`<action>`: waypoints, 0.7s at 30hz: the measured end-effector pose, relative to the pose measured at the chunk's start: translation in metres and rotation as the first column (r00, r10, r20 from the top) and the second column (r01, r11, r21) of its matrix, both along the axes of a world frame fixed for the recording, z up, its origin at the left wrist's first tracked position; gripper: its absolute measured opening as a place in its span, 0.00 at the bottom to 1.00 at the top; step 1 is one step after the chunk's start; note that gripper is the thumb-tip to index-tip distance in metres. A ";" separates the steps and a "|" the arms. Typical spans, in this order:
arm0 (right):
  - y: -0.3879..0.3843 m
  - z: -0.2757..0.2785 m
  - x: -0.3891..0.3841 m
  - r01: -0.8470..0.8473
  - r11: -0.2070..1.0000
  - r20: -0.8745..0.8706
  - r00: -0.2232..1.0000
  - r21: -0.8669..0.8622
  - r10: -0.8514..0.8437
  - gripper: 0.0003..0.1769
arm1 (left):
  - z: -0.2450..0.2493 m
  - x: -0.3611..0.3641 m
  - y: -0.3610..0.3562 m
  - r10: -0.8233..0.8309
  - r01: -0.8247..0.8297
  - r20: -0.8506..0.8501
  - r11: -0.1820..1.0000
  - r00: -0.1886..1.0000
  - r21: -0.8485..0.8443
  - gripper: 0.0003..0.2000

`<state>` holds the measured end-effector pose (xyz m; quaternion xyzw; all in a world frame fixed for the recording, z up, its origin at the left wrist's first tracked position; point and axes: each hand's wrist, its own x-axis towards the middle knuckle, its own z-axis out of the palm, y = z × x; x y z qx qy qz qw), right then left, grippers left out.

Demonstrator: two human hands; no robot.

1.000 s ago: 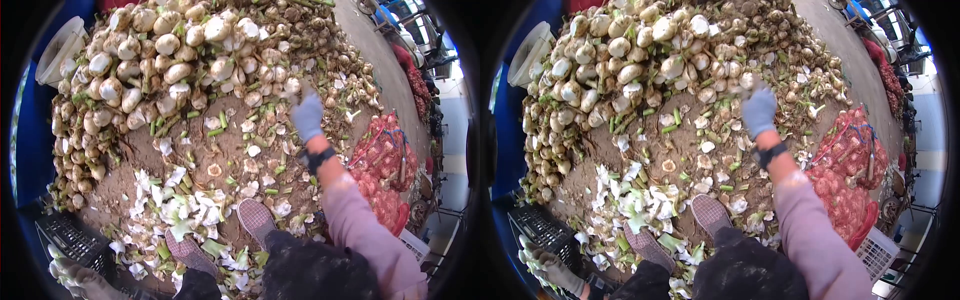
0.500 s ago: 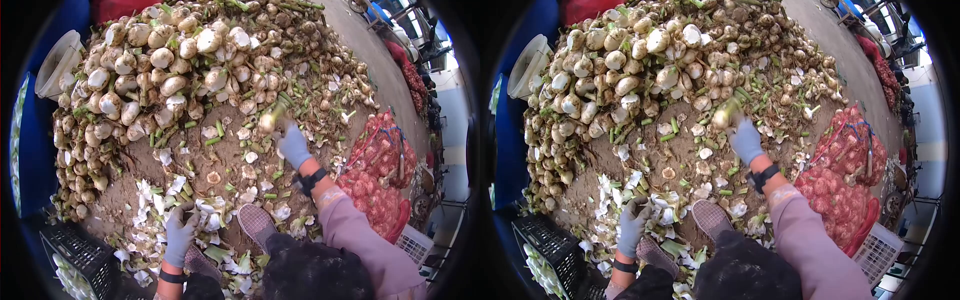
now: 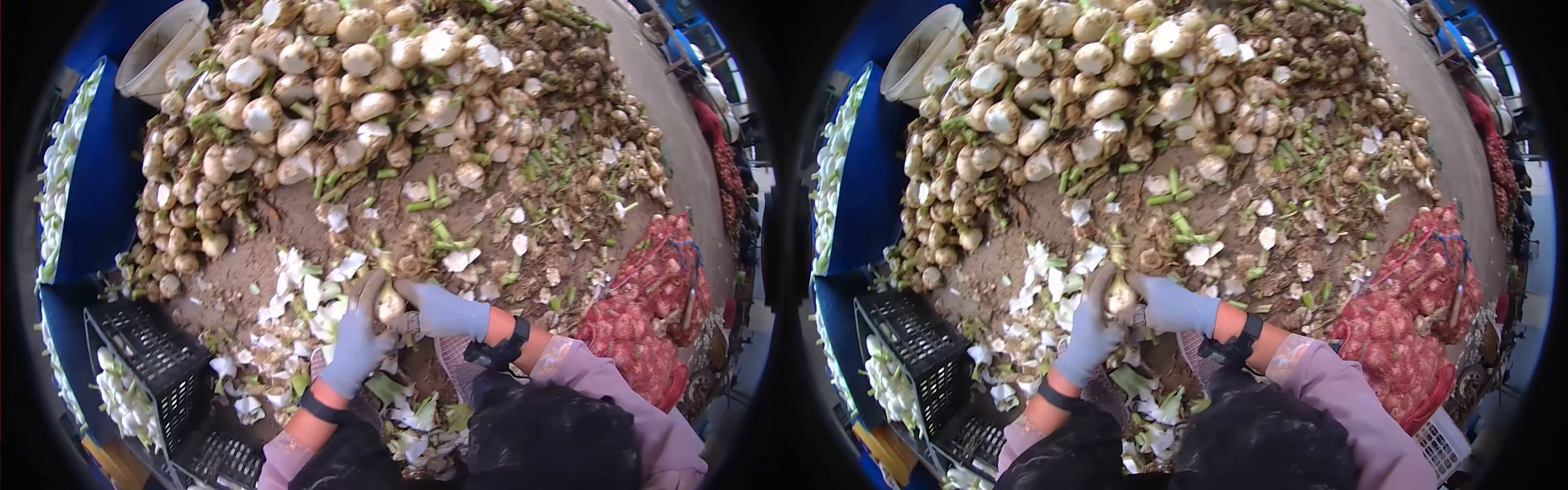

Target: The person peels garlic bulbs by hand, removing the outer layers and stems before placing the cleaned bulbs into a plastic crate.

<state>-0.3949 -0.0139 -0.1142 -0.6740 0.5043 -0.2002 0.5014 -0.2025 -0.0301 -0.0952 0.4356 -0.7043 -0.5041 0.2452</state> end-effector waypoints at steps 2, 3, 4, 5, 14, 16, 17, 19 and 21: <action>-0.009 0.014 0.007 -0.047 0.844 0.346 0.923 0.534 -0.167 0.26 | -0.001 0.008 0.002 0.106 -0.103 -0.020 0.987 0.994 0.123 0.35; -0.017 0.028 0.008 0.012 0.759 0.288 0.921 0.651 -0.261 0.22 | 0.006 0.012 0.001 0.060 -0.060 0.001 0.996 0.998 0.072 0.34; -0.023 0.035 0.011 0.003 0.764 0.297 0.921 0.645 -0.253 0.22 | 0.011 0.015 -0.003 0.015 -0.015 0.017 1.000 1.000 0.012 0.33; -0.029 0.041 0.013 0.062 0.735 0.186 0.950 0.675 -0.250 0.22 | 0.012 0.016 -0.006 0.024 -0.024 0.021 1.000 0.999 0.005 0.33; -0.022 0.046 0.047 0.237 0.716 0.140 0.895 0.657 -0.425 0.20 | 0.007 0.042 0.006 0.320 -0.259 -0.184 0.920 0.929 0.295 0.32; -0.019 0.039 0.054 0.287 0.707 0.101 0.886 0.647 -0.452 0.15 | 0.025 0.038 0.004 0.562 -0.309 -0.237 0.705 0.792 0.639 0.32; -0.017 0.032 0.055 0.318 0.883 -0.042 0.945 0.344 -0.324 0.12 | 0.018 0.043 0.005 0.621 -0.235 -0.343 0.660 0.705 0.713 0.33; -0.012 0.026 0.059 0.184 0.972 -0.260 0.941 -0.143 -0.216 0.08 | 0.016 0.044 0.007 0.754 -0.137 -0.454 0.573 0.474 0.808 0.28; -0.012 0.025 0.062 0.097 0.964 -0.277 0.947 -0.247 -0.166 0.09 | 0.009 0.041 0.009 0.803 -0.184 -0.472 0.559 0.364 0.808 0.27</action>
